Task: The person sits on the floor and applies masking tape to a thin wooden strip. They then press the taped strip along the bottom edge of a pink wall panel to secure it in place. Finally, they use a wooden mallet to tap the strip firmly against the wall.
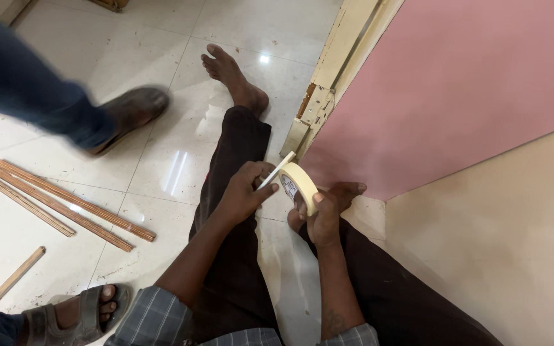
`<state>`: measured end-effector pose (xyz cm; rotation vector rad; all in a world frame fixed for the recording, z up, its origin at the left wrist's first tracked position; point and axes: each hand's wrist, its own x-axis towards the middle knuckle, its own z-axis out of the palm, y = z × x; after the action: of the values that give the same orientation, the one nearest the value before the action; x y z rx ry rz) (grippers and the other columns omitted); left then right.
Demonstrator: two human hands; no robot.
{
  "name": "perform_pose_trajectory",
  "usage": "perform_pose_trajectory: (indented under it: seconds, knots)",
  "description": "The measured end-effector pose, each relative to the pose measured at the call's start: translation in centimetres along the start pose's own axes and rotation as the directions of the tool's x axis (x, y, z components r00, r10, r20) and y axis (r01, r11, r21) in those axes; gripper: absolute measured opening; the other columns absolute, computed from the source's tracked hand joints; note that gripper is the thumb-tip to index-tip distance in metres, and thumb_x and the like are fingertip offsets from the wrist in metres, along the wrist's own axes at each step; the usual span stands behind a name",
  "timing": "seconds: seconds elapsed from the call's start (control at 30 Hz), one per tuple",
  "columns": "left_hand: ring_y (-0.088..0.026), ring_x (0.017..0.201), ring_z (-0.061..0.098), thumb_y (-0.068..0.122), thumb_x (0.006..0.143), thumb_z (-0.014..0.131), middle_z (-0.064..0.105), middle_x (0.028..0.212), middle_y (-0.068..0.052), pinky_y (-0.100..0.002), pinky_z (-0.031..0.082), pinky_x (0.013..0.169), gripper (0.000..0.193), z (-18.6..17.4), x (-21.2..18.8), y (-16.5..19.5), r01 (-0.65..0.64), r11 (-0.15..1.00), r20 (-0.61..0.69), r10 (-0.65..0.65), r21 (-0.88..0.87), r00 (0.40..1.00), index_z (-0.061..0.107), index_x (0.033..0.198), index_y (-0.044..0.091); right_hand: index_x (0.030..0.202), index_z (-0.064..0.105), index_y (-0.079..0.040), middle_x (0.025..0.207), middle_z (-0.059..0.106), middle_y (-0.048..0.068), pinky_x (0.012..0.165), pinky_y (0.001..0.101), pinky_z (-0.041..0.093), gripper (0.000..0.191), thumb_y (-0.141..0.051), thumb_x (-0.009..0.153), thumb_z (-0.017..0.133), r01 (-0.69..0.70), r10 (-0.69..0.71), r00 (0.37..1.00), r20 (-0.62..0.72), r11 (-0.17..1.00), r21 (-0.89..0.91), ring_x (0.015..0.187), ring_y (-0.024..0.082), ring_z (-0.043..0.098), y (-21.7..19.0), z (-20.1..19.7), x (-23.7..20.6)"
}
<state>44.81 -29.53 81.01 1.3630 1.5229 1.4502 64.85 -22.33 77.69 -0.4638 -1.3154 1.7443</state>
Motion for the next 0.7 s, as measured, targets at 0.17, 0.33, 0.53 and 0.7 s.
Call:
perform_pose_trajectory:
  seconds: [0.17, 0.33, 0.53, 0.7]
  knots:
    - [-0.011, 0.075, 0.060, 0.014, 0.095, 0.070, 0.064, 0.083, -0.004, -0.027, 0.047, 0.067, 0.025, -0.6, -1.3, -0.3, -0.029, 0.958, -0.177, 0.082, 0.286, 0.981, 0.080, 0.116, 0.005, 0.082, 0.063, 0.001, 0.065, 0.054, 0.007, 0.048, 0.0292, 0.033, 0.052, -0.044, 0.099, 0.046, -0.250, 0.253, 0.959, -0.125, 0.968, 0.040, 0.047, 0.013, 0.041, 1.4, 1.1, -0.3]
    - [-0.007, 0.058, 0.055, 0.017, 0.098, 0.067, 0.064, 0.074, 0.000, -0.023, 0.043, 0.050, 0.024, -0.8, 0.0, -1.2, 0.252, 0.906, -0.101, -0.302, -0.340, 0.948, 0.069, 0.118, 0.003, 0.090, 0.067, 0.007, 0.063, 0.054, 0.007, 0.057, 0.0282, 0.040, 0.058, -0.044, 0.104, 0.044, -0.089, 0.087, 0.996, -0.021, 0.972, -0.218, 0.053, 0.012, 0.046, 1.5, 1.7, -0.2]
    - [-0.008, 0.055, 0.055, 0.015, 0.092, 0.071, 0.068, 0.077, -0.002, -0.022, 0.039, 0.044, 0.030, -1.3, 0.5, -1.7, 0.292, 0.822, 0.021, -0.323, -0.489, 0.946, 0.061, 0.118, 0.001, 0.096, 0.064, 0.005, 0.082, 0.063, 0.008, 0.076, 0.0290, 0.048, 0.046, -0.038, 0.101, 0.046, -0.045, 0.047, 0.999, 0.022, 0.996, -0.070, 0.077, 0.015, 0.056, 1.2, 1.5, 0.0]
    - [-0.008, 0.072, 0.057, 0.010, 0.091, 0.074, 0.063, 0.090, -0.004, -0.024, 0.049, 0.059, 0.040, -1.1, -0.6, -0.9, 0.098, 0.980, 0.023, -0.095, -0.172, 0.995, 0.064, 0.128, 0.003, 0.076, 0.061, 0.002, 0.059, 0.052, 0.005, 0.048, 0.0258, 0.033, 0.059, -0.044, 0.106, 0.043, -0.162, 0.149, 0.981, -0.128, 0.982, -0.100, 0.047, 0.011, 0.042, 2.1, 1.3, 0.4]
